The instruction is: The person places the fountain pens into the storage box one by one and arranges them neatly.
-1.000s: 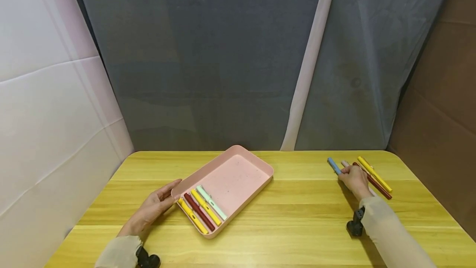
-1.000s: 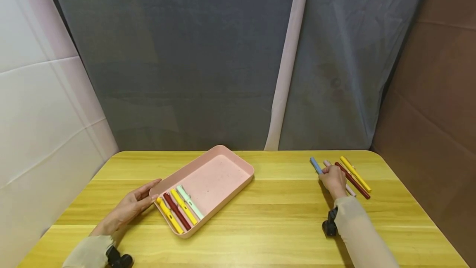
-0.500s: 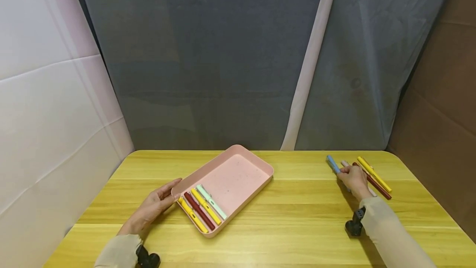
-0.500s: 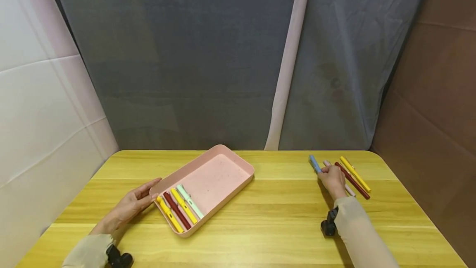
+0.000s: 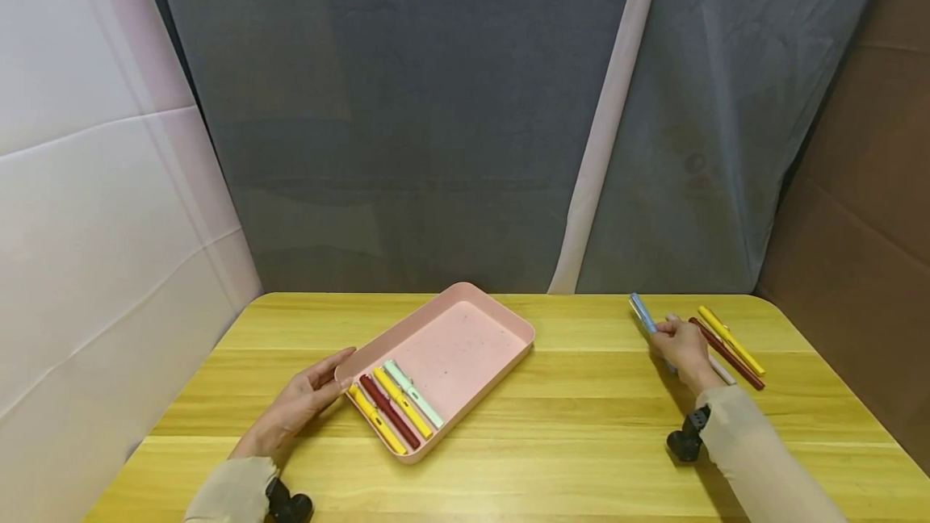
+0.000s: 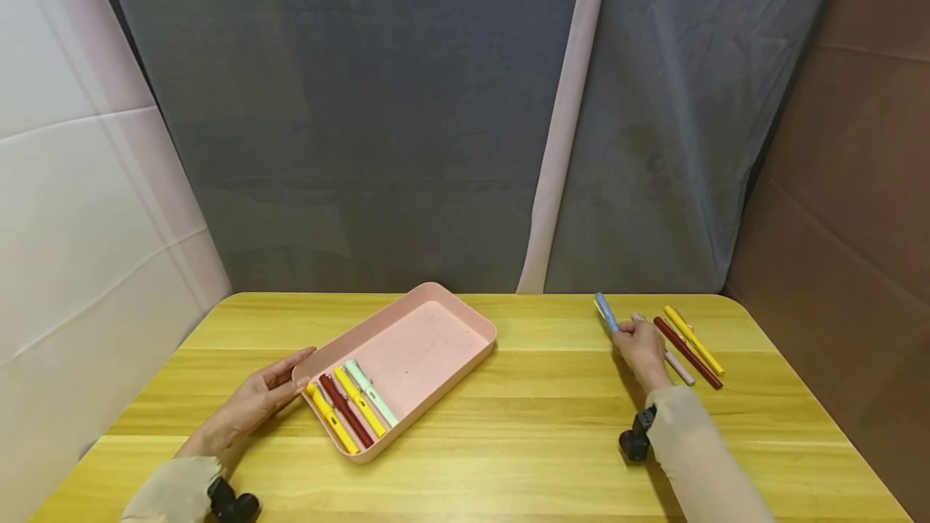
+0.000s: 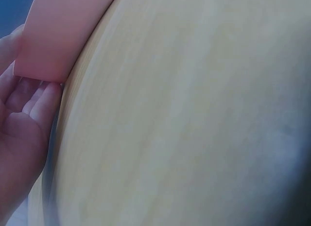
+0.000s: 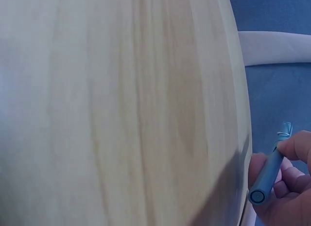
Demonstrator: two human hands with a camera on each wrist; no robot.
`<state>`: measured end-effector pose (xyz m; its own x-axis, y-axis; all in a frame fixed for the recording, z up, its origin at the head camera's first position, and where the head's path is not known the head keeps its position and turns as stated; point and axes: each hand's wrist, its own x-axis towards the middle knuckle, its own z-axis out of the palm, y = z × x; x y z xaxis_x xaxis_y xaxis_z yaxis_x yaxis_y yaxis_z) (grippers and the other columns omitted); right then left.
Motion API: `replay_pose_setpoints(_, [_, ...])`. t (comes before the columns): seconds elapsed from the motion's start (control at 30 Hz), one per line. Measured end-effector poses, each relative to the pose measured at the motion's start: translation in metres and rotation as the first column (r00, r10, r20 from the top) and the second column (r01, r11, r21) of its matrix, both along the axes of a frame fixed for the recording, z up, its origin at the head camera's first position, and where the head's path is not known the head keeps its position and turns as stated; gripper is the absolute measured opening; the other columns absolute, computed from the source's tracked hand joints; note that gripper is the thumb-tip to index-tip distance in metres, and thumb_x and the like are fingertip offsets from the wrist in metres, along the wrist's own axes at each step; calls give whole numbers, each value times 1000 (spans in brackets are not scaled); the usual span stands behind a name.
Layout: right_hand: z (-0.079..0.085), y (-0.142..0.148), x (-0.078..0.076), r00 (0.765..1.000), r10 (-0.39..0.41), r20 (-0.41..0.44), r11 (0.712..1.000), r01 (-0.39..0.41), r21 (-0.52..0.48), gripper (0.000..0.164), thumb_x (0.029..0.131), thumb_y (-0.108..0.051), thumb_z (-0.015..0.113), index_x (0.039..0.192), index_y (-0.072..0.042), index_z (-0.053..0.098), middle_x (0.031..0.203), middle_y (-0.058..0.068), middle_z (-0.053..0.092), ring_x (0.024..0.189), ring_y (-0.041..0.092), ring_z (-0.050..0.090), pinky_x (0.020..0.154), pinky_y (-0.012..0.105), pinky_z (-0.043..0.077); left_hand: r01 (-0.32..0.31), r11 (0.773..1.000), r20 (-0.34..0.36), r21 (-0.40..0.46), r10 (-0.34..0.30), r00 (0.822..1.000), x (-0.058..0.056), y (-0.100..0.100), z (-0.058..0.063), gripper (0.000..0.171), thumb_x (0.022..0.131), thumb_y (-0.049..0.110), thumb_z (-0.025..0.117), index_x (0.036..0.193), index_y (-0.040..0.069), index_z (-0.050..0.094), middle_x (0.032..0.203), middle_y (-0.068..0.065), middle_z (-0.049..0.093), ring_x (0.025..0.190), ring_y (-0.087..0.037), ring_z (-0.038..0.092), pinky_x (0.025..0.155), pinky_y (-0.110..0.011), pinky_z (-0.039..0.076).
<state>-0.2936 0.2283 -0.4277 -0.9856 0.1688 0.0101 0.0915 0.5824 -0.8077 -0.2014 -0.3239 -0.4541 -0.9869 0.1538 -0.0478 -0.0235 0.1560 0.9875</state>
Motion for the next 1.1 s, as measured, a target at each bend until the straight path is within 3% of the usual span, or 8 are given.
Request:
replay_pose_setpoints(0.07, [0,-2,0,1000,-9,-16,1000,9,-21,34,87,-6,54,113,16,57,117,33,56,66,6,58,57,20,48,-8,1000,13,-3,8,1000,0,0,0,67,93,14,59,147,-1,25,150,-25,24,106,9,49,88,-12,41])
replay_pose_setpoints(0.2, [1,-5,0,1000,-13,-26,997,11,-79,34,86,-3,53,112,18,56,92,25,64,62,6,58,57,21,51,6,1000,-3,-6,-6,1000,0,0,1,67,93,14,59,147,-3,24,149,-28,23,107,9,49,88,-12,42])
replay_pose_setpoints(0.27, [2,-6,0,1000,-10,-23,995,8,-100,33,86,-3,53,112,18,55,89,22,65,63,7,59,59,22,52,12,1000,-9,-6,-12,1000,1,0,1,66,93,13,58,147,-3,23,149,-29,23,107,9,49,87,-12,42])
replay_pose_setpoints(0.47, [3,-8,0,1000,23,-20,988,-26,-152,33,90,-1,51,115,20,51,95,26,61,70,11,63,64,25,55,-8,1000,10,5,8,1000,1,1,1,66,93,13,59,147,-1,25,148,-27,26,106,8,50,87,-12,42])
replay_pose_setpoints(0.67, [1,-12,2,999,42,-23,980,-46,-193,30,91,1,51,114,20,49,96,30,60,68,10,61,64,24,54,12,1000,-23,-3,-12,1000,2,1,0,65,94,12,57,147,-5,23,147,-31,25,106,8,50,86,-13,43])
replay_pose_setpoints(0.83, [2,-14,1,998,53,-28,970,-58,-236,31,91,2,52,115,21,46,92,25,61,68,9,61,65,25,55,14,1000,-18,-1,-14,1000,1,1,0,66,93,14,58,147,-4,24,147,-31,25,107,8,51,87,-13,43])
replay_pose_setpoints(1.1, [3,-19,1,997,79,-12,975,-80,-208,33,93,1,51,119,21,46,95,26,61,71,13,62,66,27,55,14,1000,-8,0,-14,1000,0,1,0,66,94,14,58,147,-3,23,148,-30,25,106,8,50,87,-13,43])
